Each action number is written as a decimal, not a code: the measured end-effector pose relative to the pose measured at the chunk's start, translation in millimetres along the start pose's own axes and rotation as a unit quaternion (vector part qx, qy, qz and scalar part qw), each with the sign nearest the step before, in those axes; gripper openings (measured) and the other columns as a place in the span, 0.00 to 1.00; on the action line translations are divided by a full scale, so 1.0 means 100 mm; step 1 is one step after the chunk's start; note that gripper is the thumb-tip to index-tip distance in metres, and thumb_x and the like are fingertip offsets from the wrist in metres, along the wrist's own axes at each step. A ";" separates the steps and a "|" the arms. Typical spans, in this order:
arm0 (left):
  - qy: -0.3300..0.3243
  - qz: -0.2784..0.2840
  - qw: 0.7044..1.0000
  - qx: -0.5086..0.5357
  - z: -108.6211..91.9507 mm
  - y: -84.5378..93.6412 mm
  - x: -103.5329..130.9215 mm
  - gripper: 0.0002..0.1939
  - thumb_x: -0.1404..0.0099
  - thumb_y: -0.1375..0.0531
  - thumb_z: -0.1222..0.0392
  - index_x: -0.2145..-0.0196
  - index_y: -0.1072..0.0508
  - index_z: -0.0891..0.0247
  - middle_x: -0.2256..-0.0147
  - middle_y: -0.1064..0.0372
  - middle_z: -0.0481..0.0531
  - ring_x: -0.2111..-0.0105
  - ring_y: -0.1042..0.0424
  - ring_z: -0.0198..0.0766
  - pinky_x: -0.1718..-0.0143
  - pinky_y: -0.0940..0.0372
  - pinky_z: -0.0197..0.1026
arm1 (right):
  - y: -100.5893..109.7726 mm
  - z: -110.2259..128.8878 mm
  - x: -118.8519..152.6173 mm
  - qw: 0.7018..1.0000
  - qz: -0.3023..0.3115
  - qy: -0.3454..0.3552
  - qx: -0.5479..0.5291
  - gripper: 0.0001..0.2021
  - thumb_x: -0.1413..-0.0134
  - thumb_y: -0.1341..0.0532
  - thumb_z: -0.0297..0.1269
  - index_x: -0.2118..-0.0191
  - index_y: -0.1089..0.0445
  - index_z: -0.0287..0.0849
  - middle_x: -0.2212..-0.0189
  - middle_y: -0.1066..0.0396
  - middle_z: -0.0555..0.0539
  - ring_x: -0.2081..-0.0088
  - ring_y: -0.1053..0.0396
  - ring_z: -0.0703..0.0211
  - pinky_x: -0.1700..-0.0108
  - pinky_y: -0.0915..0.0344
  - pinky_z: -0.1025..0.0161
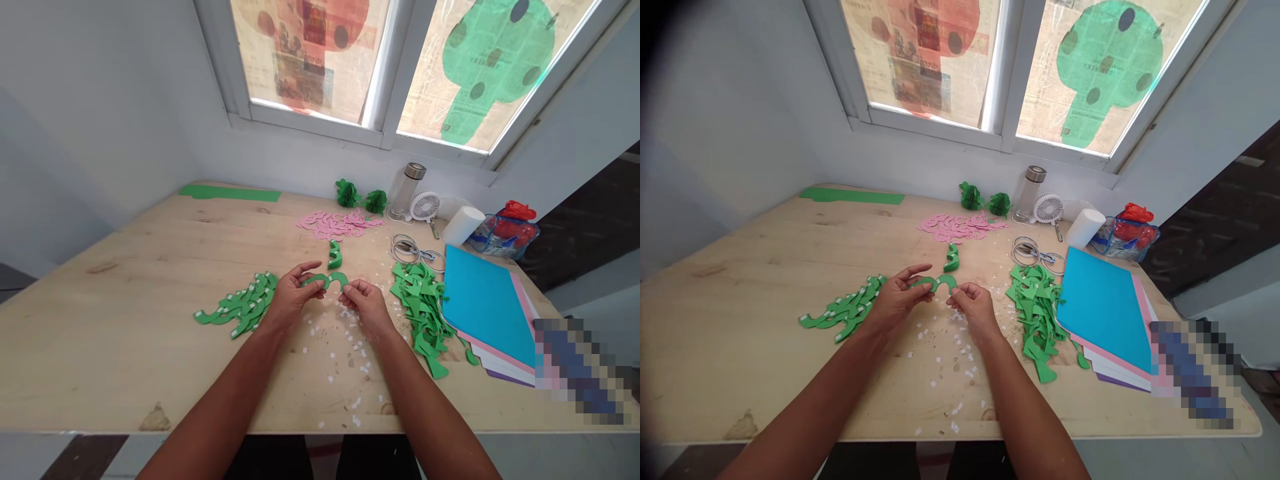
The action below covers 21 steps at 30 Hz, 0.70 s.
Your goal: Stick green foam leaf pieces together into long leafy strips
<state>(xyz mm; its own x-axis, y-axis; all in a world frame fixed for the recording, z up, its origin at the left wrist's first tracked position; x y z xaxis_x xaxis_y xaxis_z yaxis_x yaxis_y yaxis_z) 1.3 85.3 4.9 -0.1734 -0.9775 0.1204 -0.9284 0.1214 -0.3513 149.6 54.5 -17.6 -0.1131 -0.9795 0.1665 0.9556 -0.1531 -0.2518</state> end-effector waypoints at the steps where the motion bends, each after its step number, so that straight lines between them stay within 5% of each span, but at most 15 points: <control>1: -0.001 -0.010 1.000 0.012 -0.01 0.02 0.00 0.32 0.58 0.31 0.60 0.53 0.31 0.67 0.77 0.30 0.47 0.79 0.31 0.32 0.74 0.35 0.36 | -0.03 0.00 0.01 1.000 0.015 -0.002 0.010 0.13 0.62 0.33 0.44 0.76 0.31 0.40 0.81 0.28 0.50 0.80 0.38 0.67 0.75 0.45 0.68; 8: -0.011 -0.024 0.998 0.061 -0.02 0.05 -0.01 0.36 0.58 0.31 0.62 0.50 0.35 0.65 0.74 0.30 0.46 0.77 0.32 0.31 0.72 0.34 0.36 | -0.25 0.02 0.11 0.988 0.139 0.000 0.074 0.13 0.61 0.33 0.45 0.74 0.30 0.40 0.79 0.28 0.51 0.76 0.35 0.64 0.71 0.40 0.67; 15: -0.026 0.020 0.999 -0.029 -0.01 -0.05 0.01 0.35 0.57 0.33 0.62 0.49 0.36 0.66 0.77 0.31 0.45 0.78 0.33 0.32 0.74 0.37 0.35 | -0.15 0.05 0.04 0.990 0.081 0.047 0.106 0.13 0.58 0.35 0.47 0.72 0.29 0.40 0.77 0.28 0.49 0.76 0.34 0.63 0.73 0.40 0.67; 21: -0.017 0.047 0.999 -0.006 0.05 -0.12 0.02 0.33 0.55 0.33 0.62 0.50 0.36 0.66 0.76 0.31 0.46 0.78 0.33 0.32 0.74 0.37 0.36 | -0.12 0.04 0.02 0.993 0.058 0.065 0.082 0.14 0.60 0.35 0.48 0.75 0.30 0.41 0.80 0.29 0.50 0.78 0.35 0.63 0.74 0.40 0.66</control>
<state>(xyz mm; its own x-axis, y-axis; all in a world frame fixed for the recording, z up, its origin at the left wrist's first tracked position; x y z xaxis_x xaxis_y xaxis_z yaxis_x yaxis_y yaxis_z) 13.9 80.6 4.7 -0.2480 -0.9671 0.0560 -0.9130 0.2140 -0.3474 138.5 55.1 -10.6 -0.0227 -0.9996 0.0184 0.9945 -0.0245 -0.1014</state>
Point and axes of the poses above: each hand's wrist, its own x-axis away from the middle knuckle, its own y-axis out of the back of the hand, z = x × y, the point moved 7 cm from there along -x, towards the middle knuckle
